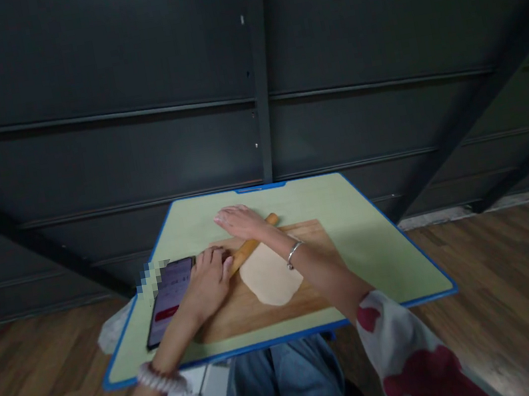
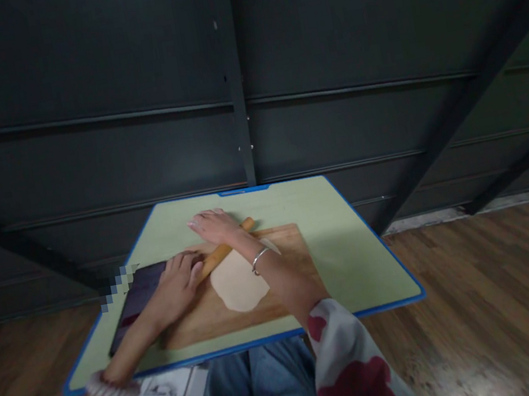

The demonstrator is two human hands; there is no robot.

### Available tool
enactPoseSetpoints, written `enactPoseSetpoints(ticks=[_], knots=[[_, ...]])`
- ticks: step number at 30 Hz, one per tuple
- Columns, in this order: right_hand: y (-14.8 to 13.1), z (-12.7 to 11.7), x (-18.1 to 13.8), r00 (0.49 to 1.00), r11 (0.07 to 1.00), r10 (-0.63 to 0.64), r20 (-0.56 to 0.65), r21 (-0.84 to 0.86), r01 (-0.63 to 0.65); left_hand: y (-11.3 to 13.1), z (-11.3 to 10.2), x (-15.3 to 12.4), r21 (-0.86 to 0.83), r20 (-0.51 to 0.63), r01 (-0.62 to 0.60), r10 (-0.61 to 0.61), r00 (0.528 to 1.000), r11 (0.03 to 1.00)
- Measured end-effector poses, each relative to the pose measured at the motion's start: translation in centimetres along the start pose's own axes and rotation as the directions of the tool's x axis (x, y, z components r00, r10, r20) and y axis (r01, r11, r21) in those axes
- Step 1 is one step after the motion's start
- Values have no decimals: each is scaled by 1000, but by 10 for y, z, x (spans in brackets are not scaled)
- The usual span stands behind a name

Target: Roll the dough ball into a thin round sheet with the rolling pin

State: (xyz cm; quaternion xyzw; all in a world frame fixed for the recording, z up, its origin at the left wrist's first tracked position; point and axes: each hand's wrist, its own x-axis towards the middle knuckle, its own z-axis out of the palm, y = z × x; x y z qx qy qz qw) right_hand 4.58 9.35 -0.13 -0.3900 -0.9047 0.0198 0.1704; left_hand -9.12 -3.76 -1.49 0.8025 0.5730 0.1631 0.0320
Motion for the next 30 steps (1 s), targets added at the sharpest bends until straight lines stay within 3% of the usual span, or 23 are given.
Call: enactPoseSetpoints(ticks=[5,13,20,27,30], knots=[[-1,-5,-12,997,997,69,20,-17,-69,17,1,-7,122,-70,-34,43,997,992],[-1,-19,-70,989,990,141,50,-34,-139,70,15,-37,233,-169,-17,57,984,972],[-4,-32,-115,995,989,100,14,-109,-98,101,12,-60,230,-182,-38,81,980,972],[-18,-45,-181,992,989,67,-105,-122,-80,92,4,-55,199,-110,29,-7,994,979],[-29,-47,-212,986,986,105,-133,-114,-120,79,3,-51,214,-111,-3,28,993,977]])
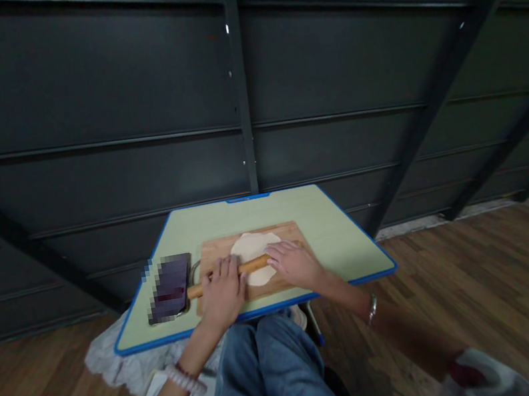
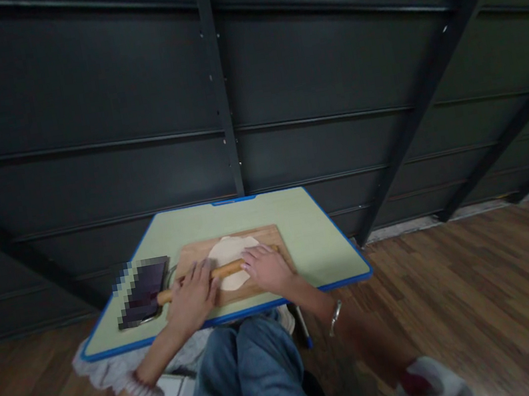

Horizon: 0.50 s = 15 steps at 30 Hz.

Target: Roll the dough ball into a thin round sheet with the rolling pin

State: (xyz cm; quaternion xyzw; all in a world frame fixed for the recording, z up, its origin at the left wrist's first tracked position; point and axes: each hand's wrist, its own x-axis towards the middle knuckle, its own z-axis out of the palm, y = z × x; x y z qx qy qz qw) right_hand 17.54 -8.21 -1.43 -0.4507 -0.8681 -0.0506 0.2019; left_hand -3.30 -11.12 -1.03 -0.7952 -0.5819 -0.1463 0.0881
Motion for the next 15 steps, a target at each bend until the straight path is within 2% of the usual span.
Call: enactPoseSetpoints(ticks=[3,6,10,15], knots=[[-7,-3,-21,999,998,33,-26,55,-31,-7,1,1,-34,8,-93,93,996,995],[-12,-3,-28,998,994,56,-37,97,-52,-6,1,5,-60,45,-132,135,990,989],[-15,-1,-21,994,993,104,-28,66,-102,-4,7,19,-62,72,-161,165,984,985],[-4,3,3,992,991,130,-11,-21,-130,-9,17,50,-73,29,-196,199,980,978]])
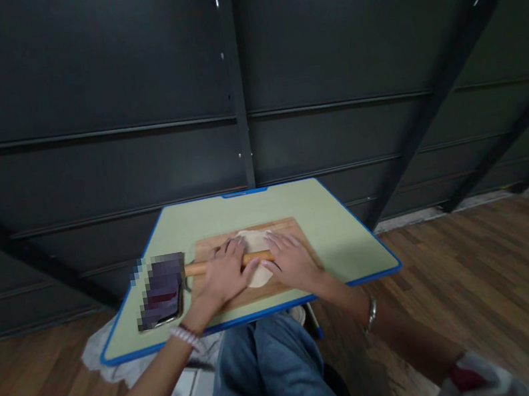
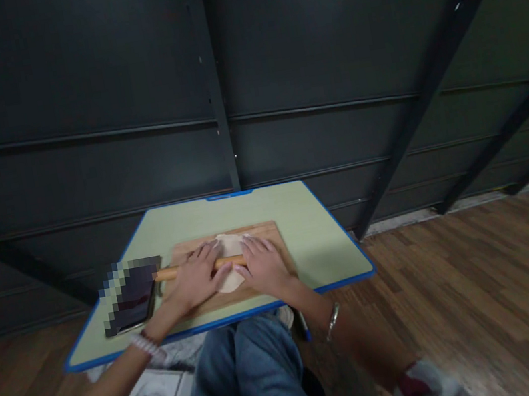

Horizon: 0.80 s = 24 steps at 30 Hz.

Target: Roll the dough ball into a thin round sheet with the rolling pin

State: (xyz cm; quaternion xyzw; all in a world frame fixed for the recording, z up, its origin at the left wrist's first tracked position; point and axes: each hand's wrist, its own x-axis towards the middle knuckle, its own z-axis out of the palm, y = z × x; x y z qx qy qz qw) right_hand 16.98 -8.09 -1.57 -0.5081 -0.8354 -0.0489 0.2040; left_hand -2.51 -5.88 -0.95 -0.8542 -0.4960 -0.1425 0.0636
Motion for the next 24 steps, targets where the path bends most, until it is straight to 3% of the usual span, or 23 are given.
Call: enactPoseSetpoints(ticks=[6,13,17,24], knots=[[23,1,41,987,1000,-1,159,-1,1,-19,10,38,5,45,33,-33,998,999],[44,7,81,957,975,-204,208,-46,218,-34,19,85,-42,198,-36,44,979,998],[54,16,98,960,982,-181,213,-16,189,-38,15,101,-33,211,-90,95,973,995],[68,27,113,949,990,-137,285,5,141,-42,8,111,-2,271,-22,22,962,1000]])
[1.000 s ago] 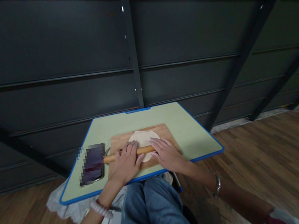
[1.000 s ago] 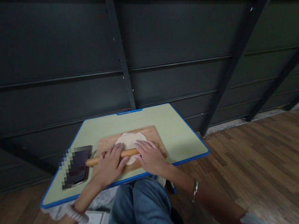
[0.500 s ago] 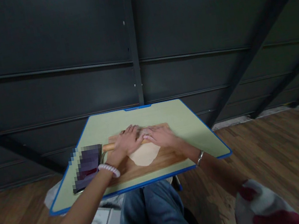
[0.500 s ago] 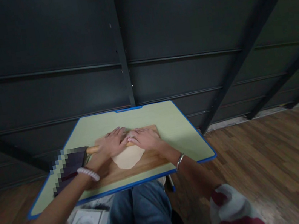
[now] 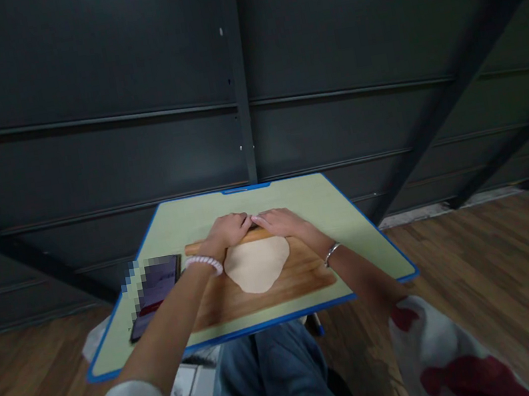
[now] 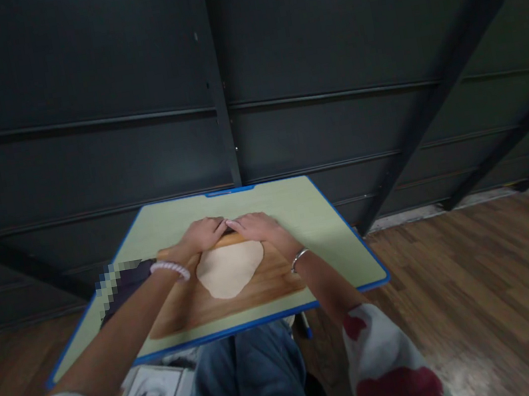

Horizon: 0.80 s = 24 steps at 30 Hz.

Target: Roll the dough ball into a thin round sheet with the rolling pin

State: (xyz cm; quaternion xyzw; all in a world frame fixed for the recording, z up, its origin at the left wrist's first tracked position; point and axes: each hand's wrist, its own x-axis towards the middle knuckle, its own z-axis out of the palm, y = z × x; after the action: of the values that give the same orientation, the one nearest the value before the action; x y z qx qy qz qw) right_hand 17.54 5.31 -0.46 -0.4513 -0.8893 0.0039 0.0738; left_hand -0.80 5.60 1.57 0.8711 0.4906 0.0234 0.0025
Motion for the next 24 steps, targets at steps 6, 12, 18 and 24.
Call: enactPoseSetpoints(ticks=[6,12,18,24], knots=[[-15,-7,-15,998,998,46,-39,-34,-48,2,14,-7,-35,-6,-14,14,1000,999],[-35,-11,-38,986,997,59,-157,-49,-67,6,26,-22,-83,-15,-70,69,997,994],[-42,-7,-51,972,998,-55,-228,-23,51,17,25,-43,-126,-92,-120,109,990,985],[-48,-3,-66,958,995,-92,-272,17,101,30,15,-63,-304,-155,-199,158,975,932]])
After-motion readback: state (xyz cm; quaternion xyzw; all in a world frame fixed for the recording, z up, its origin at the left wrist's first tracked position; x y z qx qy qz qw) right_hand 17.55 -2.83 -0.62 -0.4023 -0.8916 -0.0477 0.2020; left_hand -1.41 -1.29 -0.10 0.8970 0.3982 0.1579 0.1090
